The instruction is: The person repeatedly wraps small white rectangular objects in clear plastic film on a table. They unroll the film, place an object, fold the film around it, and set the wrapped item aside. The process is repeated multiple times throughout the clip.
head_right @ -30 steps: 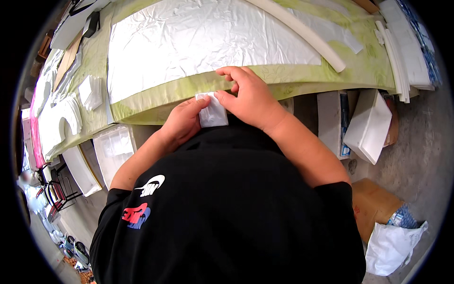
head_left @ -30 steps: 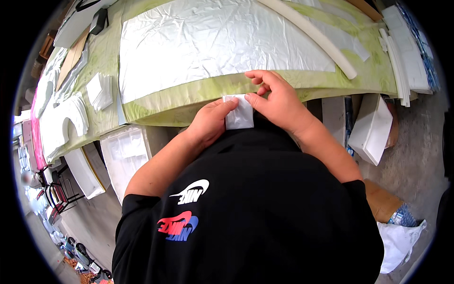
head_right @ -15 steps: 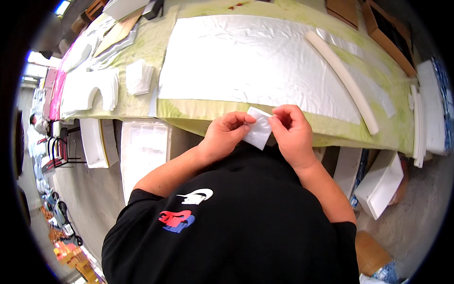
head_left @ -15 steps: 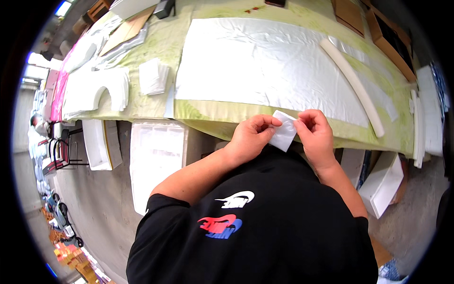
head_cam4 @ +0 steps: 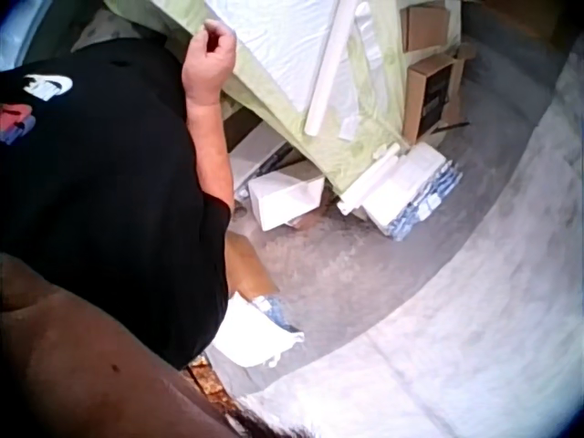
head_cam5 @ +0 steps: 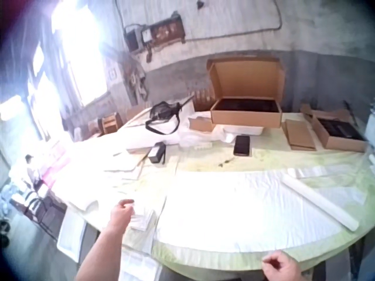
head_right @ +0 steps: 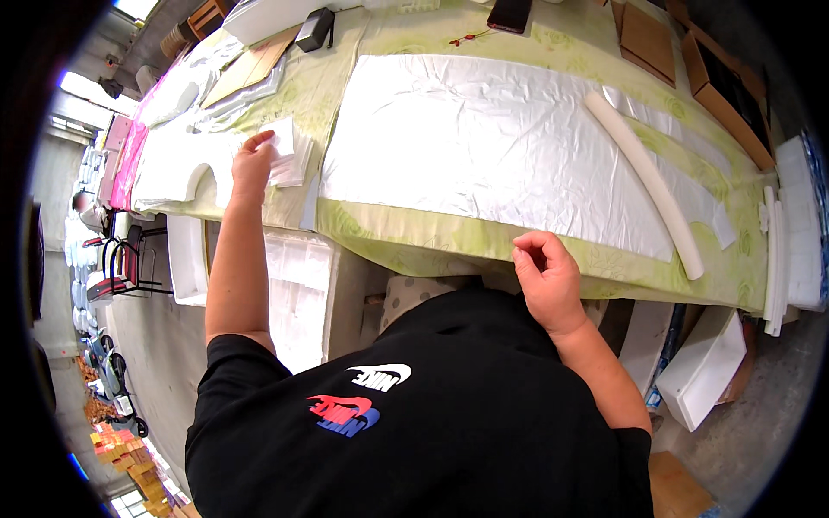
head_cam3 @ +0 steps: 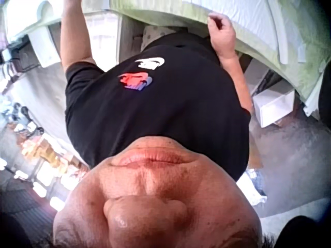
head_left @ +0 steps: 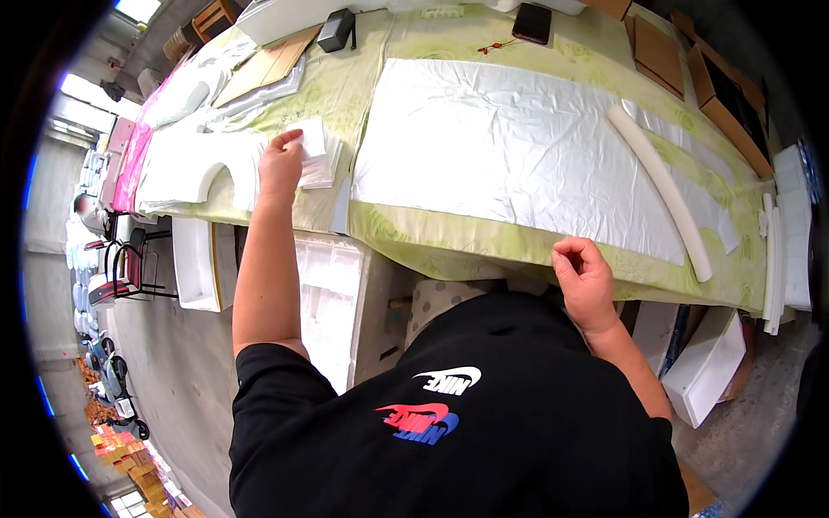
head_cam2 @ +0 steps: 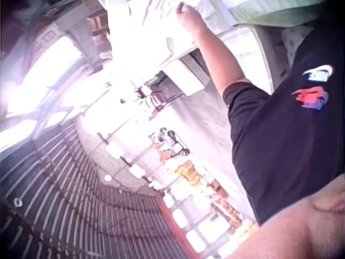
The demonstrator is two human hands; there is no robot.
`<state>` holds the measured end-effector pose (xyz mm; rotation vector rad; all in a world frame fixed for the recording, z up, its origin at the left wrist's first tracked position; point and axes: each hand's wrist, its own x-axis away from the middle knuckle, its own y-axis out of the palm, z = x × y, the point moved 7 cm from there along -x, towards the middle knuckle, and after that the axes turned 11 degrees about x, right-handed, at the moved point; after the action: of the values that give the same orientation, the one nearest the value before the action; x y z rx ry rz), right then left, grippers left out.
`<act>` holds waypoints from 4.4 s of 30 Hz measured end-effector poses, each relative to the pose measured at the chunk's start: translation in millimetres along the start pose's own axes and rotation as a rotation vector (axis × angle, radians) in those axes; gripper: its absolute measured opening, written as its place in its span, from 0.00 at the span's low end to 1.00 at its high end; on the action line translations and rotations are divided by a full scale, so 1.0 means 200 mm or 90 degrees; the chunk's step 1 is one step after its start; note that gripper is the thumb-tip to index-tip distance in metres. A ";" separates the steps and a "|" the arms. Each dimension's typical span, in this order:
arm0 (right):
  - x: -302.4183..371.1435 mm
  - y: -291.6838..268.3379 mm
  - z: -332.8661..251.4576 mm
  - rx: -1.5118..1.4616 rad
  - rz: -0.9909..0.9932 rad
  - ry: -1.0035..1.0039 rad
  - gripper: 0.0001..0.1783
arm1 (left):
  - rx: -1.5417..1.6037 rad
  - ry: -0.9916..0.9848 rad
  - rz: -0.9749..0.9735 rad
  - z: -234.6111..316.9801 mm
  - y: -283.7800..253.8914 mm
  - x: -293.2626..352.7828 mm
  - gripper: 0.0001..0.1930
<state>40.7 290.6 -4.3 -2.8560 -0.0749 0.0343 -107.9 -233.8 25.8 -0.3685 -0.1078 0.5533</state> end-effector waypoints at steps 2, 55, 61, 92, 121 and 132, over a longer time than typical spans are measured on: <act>0.01 -0.01 0.01 -0.003 -0.001 -0.012 0.05 | -0.160 0.097 0.080 -0.03 -0.05 -0.03 0.18; 0.46 -0.82 0.31 0.101 0.423 0.010 0.08 | -0.240 0.298 -0.903 0.85 2.60 1.87 0.14; 0.43 -0.86 0.24 0.176 0.422 -0.063 0.09 | -0.200 0.392 -0.908 0.85 2.59 1.87 0.18; 0.40 -0.88 0.12 0.343 0.430 -0.165 0.11 | -0.219 0.211 -0.935 0.83 2.57 1.81 0.18; -0.36 -1.42 0.32 0.684 0.443 -0.239 0.29 | 0.426 -0.265 -0.630 1.04 2.72 1.66 0.10; -0.34 -1.62 0.46 0.633 0.703 0.022 0.28 | 0.426 -0.138 -0.427 0.78 1.58 0.77 0.21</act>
<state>-44.8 623.6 -0.9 -1.6066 1.1527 0.1806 -164.0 144.8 53.9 0.3803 -0.2338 -0.0566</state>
